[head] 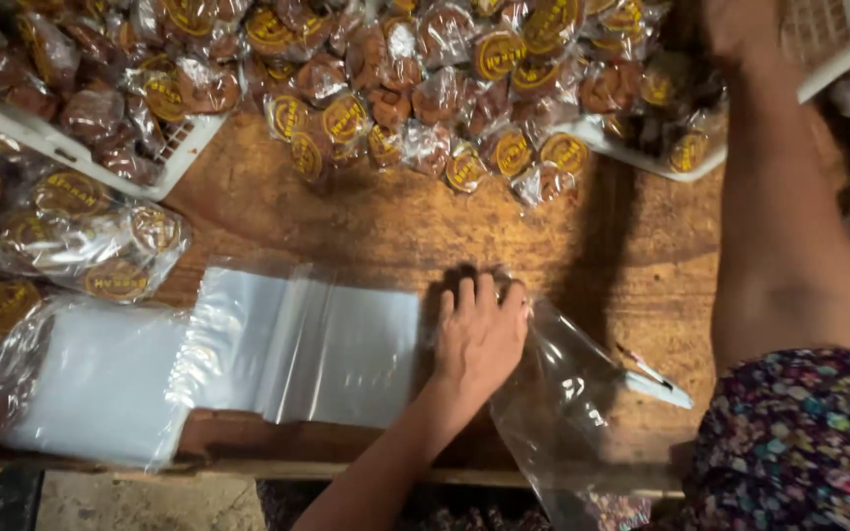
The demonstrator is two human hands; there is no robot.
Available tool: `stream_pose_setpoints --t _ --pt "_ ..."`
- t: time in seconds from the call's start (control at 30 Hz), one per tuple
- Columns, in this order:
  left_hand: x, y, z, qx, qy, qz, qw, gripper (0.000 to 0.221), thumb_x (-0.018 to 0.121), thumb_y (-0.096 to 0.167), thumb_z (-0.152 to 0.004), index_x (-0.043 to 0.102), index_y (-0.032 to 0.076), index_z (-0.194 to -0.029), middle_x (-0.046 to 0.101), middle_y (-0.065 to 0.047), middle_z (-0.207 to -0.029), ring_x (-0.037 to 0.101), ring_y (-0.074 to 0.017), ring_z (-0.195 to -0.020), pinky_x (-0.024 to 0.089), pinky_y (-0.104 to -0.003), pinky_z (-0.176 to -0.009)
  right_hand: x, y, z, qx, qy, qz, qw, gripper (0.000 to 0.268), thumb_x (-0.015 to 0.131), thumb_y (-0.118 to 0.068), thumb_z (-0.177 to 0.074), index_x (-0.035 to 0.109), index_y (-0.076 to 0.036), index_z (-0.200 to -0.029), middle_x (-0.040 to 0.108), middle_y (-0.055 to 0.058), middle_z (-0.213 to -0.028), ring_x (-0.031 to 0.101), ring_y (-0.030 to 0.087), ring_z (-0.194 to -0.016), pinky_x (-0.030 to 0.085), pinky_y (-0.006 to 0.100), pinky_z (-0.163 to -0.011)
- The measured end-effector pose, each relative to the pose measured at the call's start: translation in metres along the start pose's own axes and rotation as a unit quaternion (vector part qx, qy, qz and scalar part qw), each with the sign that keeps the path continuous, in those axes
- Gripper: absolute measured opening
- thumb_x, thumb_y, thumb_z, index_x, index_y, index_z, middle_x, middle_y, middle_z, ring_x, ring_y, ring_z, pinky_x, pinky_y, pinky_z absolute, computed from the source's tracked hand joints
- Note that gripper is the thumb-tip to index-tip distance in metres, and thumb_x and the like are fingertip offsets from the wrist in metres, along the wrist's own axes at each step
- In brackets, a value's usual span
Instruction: Packaging individually wrapped baked goods into larger plastic bags
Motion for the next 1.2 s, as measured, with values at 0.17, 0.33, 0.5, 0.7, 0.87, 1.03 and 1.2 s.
stream_pose_setpoints --t 0.17,0.33,0.5,0.7,0.87,1.03,1.2 --pt "0.015 -0.001 0.005 0.007 -0.038 0.004 0.999 0.021 0.058 0.040 -0.099 0.061 0.020 -0.101 0.055 -0.010 -0.096 0.052 -0.0309 -0.087 0.044 -0.046 -0.075 0.004 -0.015 -0.004 0.068 -0.092 0.000 0.993 0.064 0.072 -0.062 -0.104 0.066 -0.005 -0.131 0.066 0.022 -0.121 0.061 0.038 -0.104 0.046 0.053 -0.080" --pt "0.018 -0.001 0.006 0.007 -0.041 0.008 0.999 0.022 0.059 0.040 -0.099 0.064 0.019 -0.101 0.059 -0.012 -0.098 0.054 -0.0317 -0.088 0.046 -0.047 -0.075 0.004 -0.036 0.011 0.021 -0.172 0.008 0.985 0.061 0.061 -0.069 -0.107 0.073 -0.016 -0.134 0.070 0.012 -0.126 0.059 0.034 -0.116 0.039 0.053 -0.086" --pt "0.018 -0.001 0.006 0.007 -0.036 0.032 0.999 0.022 0.060 0.038 -0.099 0.064 0.017 -0.103 0.056 -0.013 -0.095 0.053 -0.0333 -0.088 0.046 -0.049 -0.074 0.007 -0.035 0.028 0.093 -0.256 -0.056 0.960 0.047 0.059 -0.054 -0.116 0.055 -0.010 -0.099 0.058 0.006 -0.097 0.052 0.022 -0.090 0.036 0.042 -0.076" --pt "0.013 0.001 0.005 0.016 -0.021 0.003 1.000 0.021 0.062 0.040 -0.097 0.064 0.020 -0.102 0.058 -0.013 -0.094 0.054 -0.0316 -0.085 0.046 -0.046 -0.072 -0.010 -0.098 0.076 0.216 -0.305 -0.148 0.915 0.054 0.065 -0.055 -0.089 0.064 -0.020 -0.129 0.064 0.006 -0.132 0.055 0.025 -0.126 0.038 0.040 -0.107" --pt "0.017 0.001 0.004 0.015 -0.045 0.002 0.999 0.021 0.066 0.041 -0.091 0.063 0.024 -0.103 0.059 -0.012 -0.094 0.056 -0.0325 -0.088 0.046 -0.048 -0.075 -0.046 -0.153 0.121 0.254 -0.334 -0.043 0.907 0.089 0.062 -0.053 -0.076 0.039 -0.019 -0.155 0.033 0.013 -0.164 0.033 0.037 -0.148 0.021 0.062 -0.121" --pt "0.017 -0.001 0.007 0.038 -0.016 -0.003 0.999 0.017 0.064 0.039 -0.095 0.064 0.023 -0.102 0.058 -0.010 -0.087 0.058 -0.0305 -0.079 0.050 -0.047 -0.068 -0.035 -0.150 0.181 0.164 -0.416 0.021 0.894 0.078 0.063 -0.056 -0.075 0.049 -0.022 -0.144 0.031 0.008 -0.166 0.025 0.036 -0.155 0.015 0.069 -0.124" --pt "0.032 -0.017 0.016 0.054 0.040 0.008 0.998 0.020 0.062 0.048 -0.091 0.060 0.029 -0.097 0.057 -0.013 -0.094 0.060 -0.0330 -0.083 0.047 -0.047 -0.071 -0.019 -0.129 0.243 -0.099 -0.323 0.189 0.922 0.083 0.068 -0.078 -0.068 0.067 -0.027 -0.133 0.054 0.010 -0.138 0.038 0.047 -0.137 0.031 0.084 -0.102"
Point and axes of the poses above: each hand's wrist, its own z-axis away from the middle knuckle, its own x-axis out of the palm, y = z × x, the point moved 8 cm from there along -z, towards the middle knuckle
